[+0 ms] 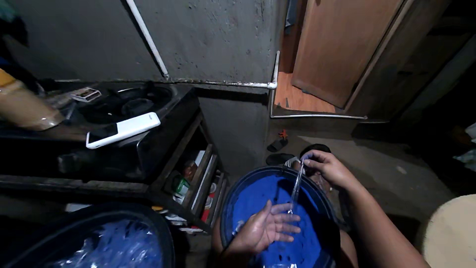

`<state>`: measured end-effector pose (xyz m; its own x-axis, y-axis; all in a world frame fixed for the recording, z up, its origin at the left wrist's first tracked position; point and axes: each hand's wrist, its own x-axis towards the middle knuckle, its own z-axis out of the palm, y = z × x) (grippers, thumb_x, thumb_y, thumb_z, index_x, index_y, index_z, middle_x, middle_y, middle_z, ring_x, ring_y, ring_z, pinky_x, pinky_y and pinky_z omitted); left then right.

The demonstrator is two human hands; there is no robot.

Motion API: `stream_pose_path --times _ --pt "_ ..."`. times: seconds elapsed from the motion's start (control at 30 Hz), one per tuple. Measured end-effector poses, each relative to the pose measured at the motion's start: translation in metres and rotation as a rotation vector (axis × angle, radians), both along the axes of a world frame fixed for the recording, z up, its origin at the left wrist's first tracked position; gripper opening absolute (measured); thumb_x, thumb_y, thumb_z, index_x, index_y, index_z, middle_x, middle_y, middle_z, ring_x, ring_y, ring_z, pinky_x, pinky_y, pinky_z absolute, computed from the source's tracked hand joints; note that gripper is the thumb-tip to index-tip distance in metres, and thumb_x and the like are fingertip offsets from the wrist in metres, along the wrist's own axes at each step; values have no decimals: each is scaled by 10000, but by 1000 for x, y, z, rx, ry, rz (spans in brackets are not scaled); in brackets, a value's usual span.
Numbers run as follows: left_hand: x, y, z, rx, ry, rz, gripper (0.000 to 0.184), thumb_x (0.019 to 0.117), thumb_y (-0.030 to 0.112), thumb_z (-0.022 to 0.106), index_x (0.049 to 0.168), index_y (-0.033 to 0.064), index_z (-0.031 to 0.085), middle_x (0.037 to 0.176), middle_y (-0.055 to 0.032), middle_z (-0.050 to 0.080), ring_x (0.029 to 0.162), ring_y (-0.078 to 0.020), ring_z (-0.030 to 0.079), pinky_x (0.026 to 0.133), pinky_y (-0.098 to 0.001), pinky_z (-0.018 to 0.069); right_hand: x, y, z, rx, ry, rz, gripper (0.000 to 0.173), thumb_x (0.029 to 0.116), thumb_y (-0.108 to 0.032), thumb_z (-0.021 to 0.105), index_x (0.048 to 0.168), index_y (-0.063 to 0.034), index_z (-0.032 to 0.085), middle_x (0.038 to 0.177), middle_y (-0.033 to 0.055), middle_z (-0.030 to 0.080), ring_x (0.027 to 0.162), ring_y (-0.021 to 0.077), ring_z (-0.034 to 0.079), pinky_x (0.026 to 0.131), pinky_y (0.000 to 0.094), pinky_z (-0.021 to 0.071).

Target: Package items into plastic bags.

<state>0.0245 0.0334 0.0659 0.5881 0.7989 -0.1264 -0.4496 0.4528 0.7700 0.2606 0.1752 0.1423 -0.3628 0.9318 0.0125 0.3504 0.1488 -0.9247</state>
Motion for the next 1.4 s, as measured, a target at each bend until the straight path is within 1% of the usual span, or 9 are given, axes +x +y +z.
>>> stream_pose_path --times 0.3,0.4,0.57,0.7,0.8,0.93,1.03,1.17,1.4 --pt "3 1 4 -18 -15 -31 630 1088 438 92 1542 90 356 1371 -107 622 1185 -275 656 959 -454 560 4 3 -5 -12 26 -39 110 1033 -72 572 1055 -35 672 876 31 678 745 81 636 702 248 547" --pt "5 2 1 -18 -31 -23 540 1109 391 204 1519 87 380 1340 -119 640 1152 -278 673 939 -447 574 5 4 -10 -16 6 -31 117 1034 -79 571 1066 -28 672 898 33 675 767 88 636 726 260 550" --pt "20 12 2 187 226 149 462 1092 218 396 1514 32 367 1152 -93 685 901 -166 703 827 -334 590 -6 -12 -11 9 -73 167 158 1027 -148 587 1088 -43 689 966 1 681 848 42 637 806 239 547" --pt "27 21 -6 431 558 352 378 1072 199 466 1405 33 537 823 18 574 643 -36 511 598 -203 453 -17 -28 -21 23 -56 297 203 1021 -178 576 1133 -37 669 1000 4 671 862 41 635 808 243 547" --pt "19 20 -19 453 553 451 323 1070 174 463 1332 34 589 772 43 530 613 -24 473 571 -191 428 -15 -29 -55 -35 -131 145 252 1029 -199 569 1215 -44 638 1006 41 666 850 99 646 779 290 557" --pt "5 10 -34 427 534 531 302 1062 158 455 1294 35 604 718 72 490 572 -9 443 542 -175 405 -19 -36 -120 -95 -568 48 356 1045 -165 546 1376 -52 616 1333 203 620 1217 340 618 1068 510 478" --pt "-1 4 -40 449 559 593 307 1054 124 430 1272 14 616 702 82 484 575 4 439 554 -163 405 -30 -51 -157 -75 -756 38 423 1044 -219 556 1451 -103 571 1394 212 562 1188 373 630 1018 523 514" --pt "-5 -1 -49 488 592 652 316 1046 92 413 1252 -17 627 686 82 494 574 12 442 557 -161 406 -34 -64 -176 -7 -798 -30 375 1037 -226 570 1369 -65 637 1353 199 586 1117 346 664 954 485 552" --pt "-10 -5 -62 616 820 584 324 1050 135 445 1239 -9 665 733 -2 585 601 -39 511 599 -218 474 -15 -78 -177 -57 -450 -236 228 1005 -155 626 1169 -20 710 1108 164 724 1060 301 696 979 505 533"
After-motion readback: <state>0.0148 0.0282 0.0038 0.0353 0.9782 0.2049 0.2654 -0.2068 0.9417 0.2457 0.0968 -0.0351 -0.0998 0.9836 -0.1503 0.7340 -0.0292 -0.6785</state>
